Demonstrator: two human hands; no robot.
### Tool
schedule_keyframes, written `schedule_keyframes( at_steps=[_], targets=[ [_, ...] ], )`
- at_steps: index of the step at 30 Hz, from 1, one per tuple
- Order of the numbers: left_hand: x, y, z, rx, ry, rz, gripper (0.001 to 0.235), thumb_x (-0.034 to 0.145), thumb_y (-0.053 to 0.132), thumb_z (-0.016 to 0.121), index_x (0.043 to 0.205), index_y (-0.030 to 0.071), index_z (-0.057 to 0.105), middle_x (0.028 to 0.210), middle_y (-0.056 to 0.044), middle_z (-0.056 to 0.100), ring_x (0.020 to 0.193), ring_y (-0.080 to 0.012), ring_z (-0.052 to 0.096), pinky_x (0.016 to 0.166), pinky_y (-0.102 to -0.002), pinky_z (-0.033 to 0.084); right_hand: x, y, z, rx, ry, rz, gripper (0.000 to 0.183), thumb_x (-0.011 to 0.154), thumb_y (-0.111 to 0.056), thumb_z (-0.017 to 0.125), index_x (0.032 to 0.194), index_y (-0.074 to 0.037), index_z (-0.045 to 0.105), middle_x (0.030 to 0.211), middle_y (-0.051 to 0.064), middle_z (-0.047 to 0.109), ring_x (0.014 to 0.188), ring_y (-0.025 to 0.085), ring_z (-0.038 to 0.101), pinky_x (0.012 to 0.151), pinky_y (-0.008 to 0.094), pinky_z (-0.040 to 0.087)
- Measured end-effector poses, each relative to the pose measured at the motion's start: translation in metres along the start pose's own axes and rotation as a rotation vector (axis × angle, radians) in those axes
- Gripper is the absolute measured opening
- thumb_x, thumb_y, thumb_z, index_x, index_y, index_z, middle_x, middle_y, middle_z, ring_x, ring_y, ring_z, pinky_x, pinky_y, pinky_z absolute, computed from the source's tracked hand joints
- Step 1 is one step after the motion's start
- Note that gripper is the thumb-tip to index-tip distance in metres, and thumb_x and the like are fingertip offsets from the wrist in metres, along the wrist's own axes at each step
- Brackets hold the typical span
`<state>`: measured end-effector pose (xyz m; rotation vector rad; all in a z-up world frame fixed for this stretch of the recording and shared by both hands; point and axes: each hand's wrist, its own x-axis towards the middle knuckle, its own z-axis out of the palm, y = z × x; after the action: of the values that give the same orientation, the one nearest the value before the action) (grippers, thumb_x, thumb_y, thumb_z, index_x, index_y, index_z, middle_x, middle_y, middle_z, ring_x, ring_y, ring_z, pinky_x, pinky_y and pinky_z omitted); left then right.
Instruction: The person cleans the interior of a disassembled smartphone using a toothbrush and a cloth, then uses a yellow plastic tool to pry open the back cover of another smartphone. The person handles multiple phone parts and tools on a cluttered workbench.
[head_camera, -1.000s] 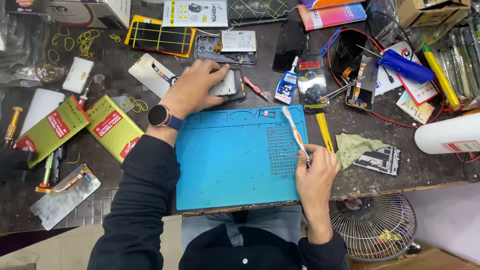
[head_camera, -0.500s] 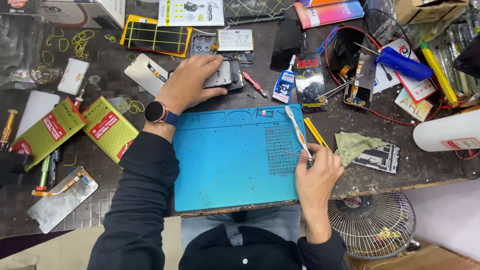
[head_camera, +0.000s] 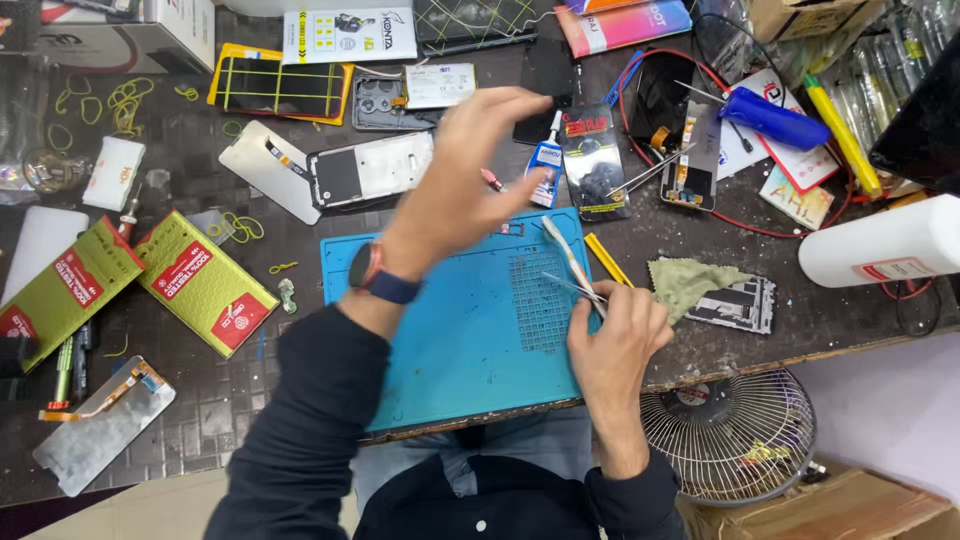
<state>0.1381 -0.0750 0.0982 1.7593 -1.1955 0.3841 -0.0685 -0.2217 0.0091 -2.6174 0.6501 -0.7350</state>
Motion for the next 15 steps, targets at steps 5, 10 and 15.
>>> schedule_keyframes(
  at_steps=[5,10,15],
  targets=[
    [0.056,0.056,0.112,-0.457,0.102,-0.106,0.077,0.095,0.04,0.081,0.15,0.001,0.044,0.137,-0.017,0.061,0.131,-0.0255,0.062,0.114,-0.037,0.052,-0.005,0.014,0.012,0.014,0.038,-0.022,0.025,0.087,-0.017,0.074,0.109,-0.007,0.066,0.106,0.01,0.058,0.111,0.034,0.049,0.096,0.05,0.032],
    [0.11,0.099,0.231,-1.05,0.098,-0.295,0.103,0.092,0.052,0.075,0.154,-0.014,0.026,0.147,-0.035,0.051,0.133,-0.0422,0.057,0.101,-0.044,0.056,-0.013,0.038,0.022,-0.092,-0.065,-0.036,0.036,0.081,-0.011,0.072,0.115,-0.002,0.064,0.129,0.017,0.06,0.134,0.036,0.047,0.112,0.052,0.03],
    [0.139,0.123,0.295,-1.21,0.183,-0.269,0.105,0.092,0.052,0.074,0.152,-0.015,0.022,0.136,-0.038,0.058,0.12,-0.0398,0.063,0.104,-0.042,0.056,-0.057,0.054,0.01,0.321,-0.167,-0.206,0.042,0.085,-0.017,0.071,0.123,-0.003,0.062,0.13,0.015,0.061,0.129,0.032,0.053,0.108,0.046,0.038]
  ],
)
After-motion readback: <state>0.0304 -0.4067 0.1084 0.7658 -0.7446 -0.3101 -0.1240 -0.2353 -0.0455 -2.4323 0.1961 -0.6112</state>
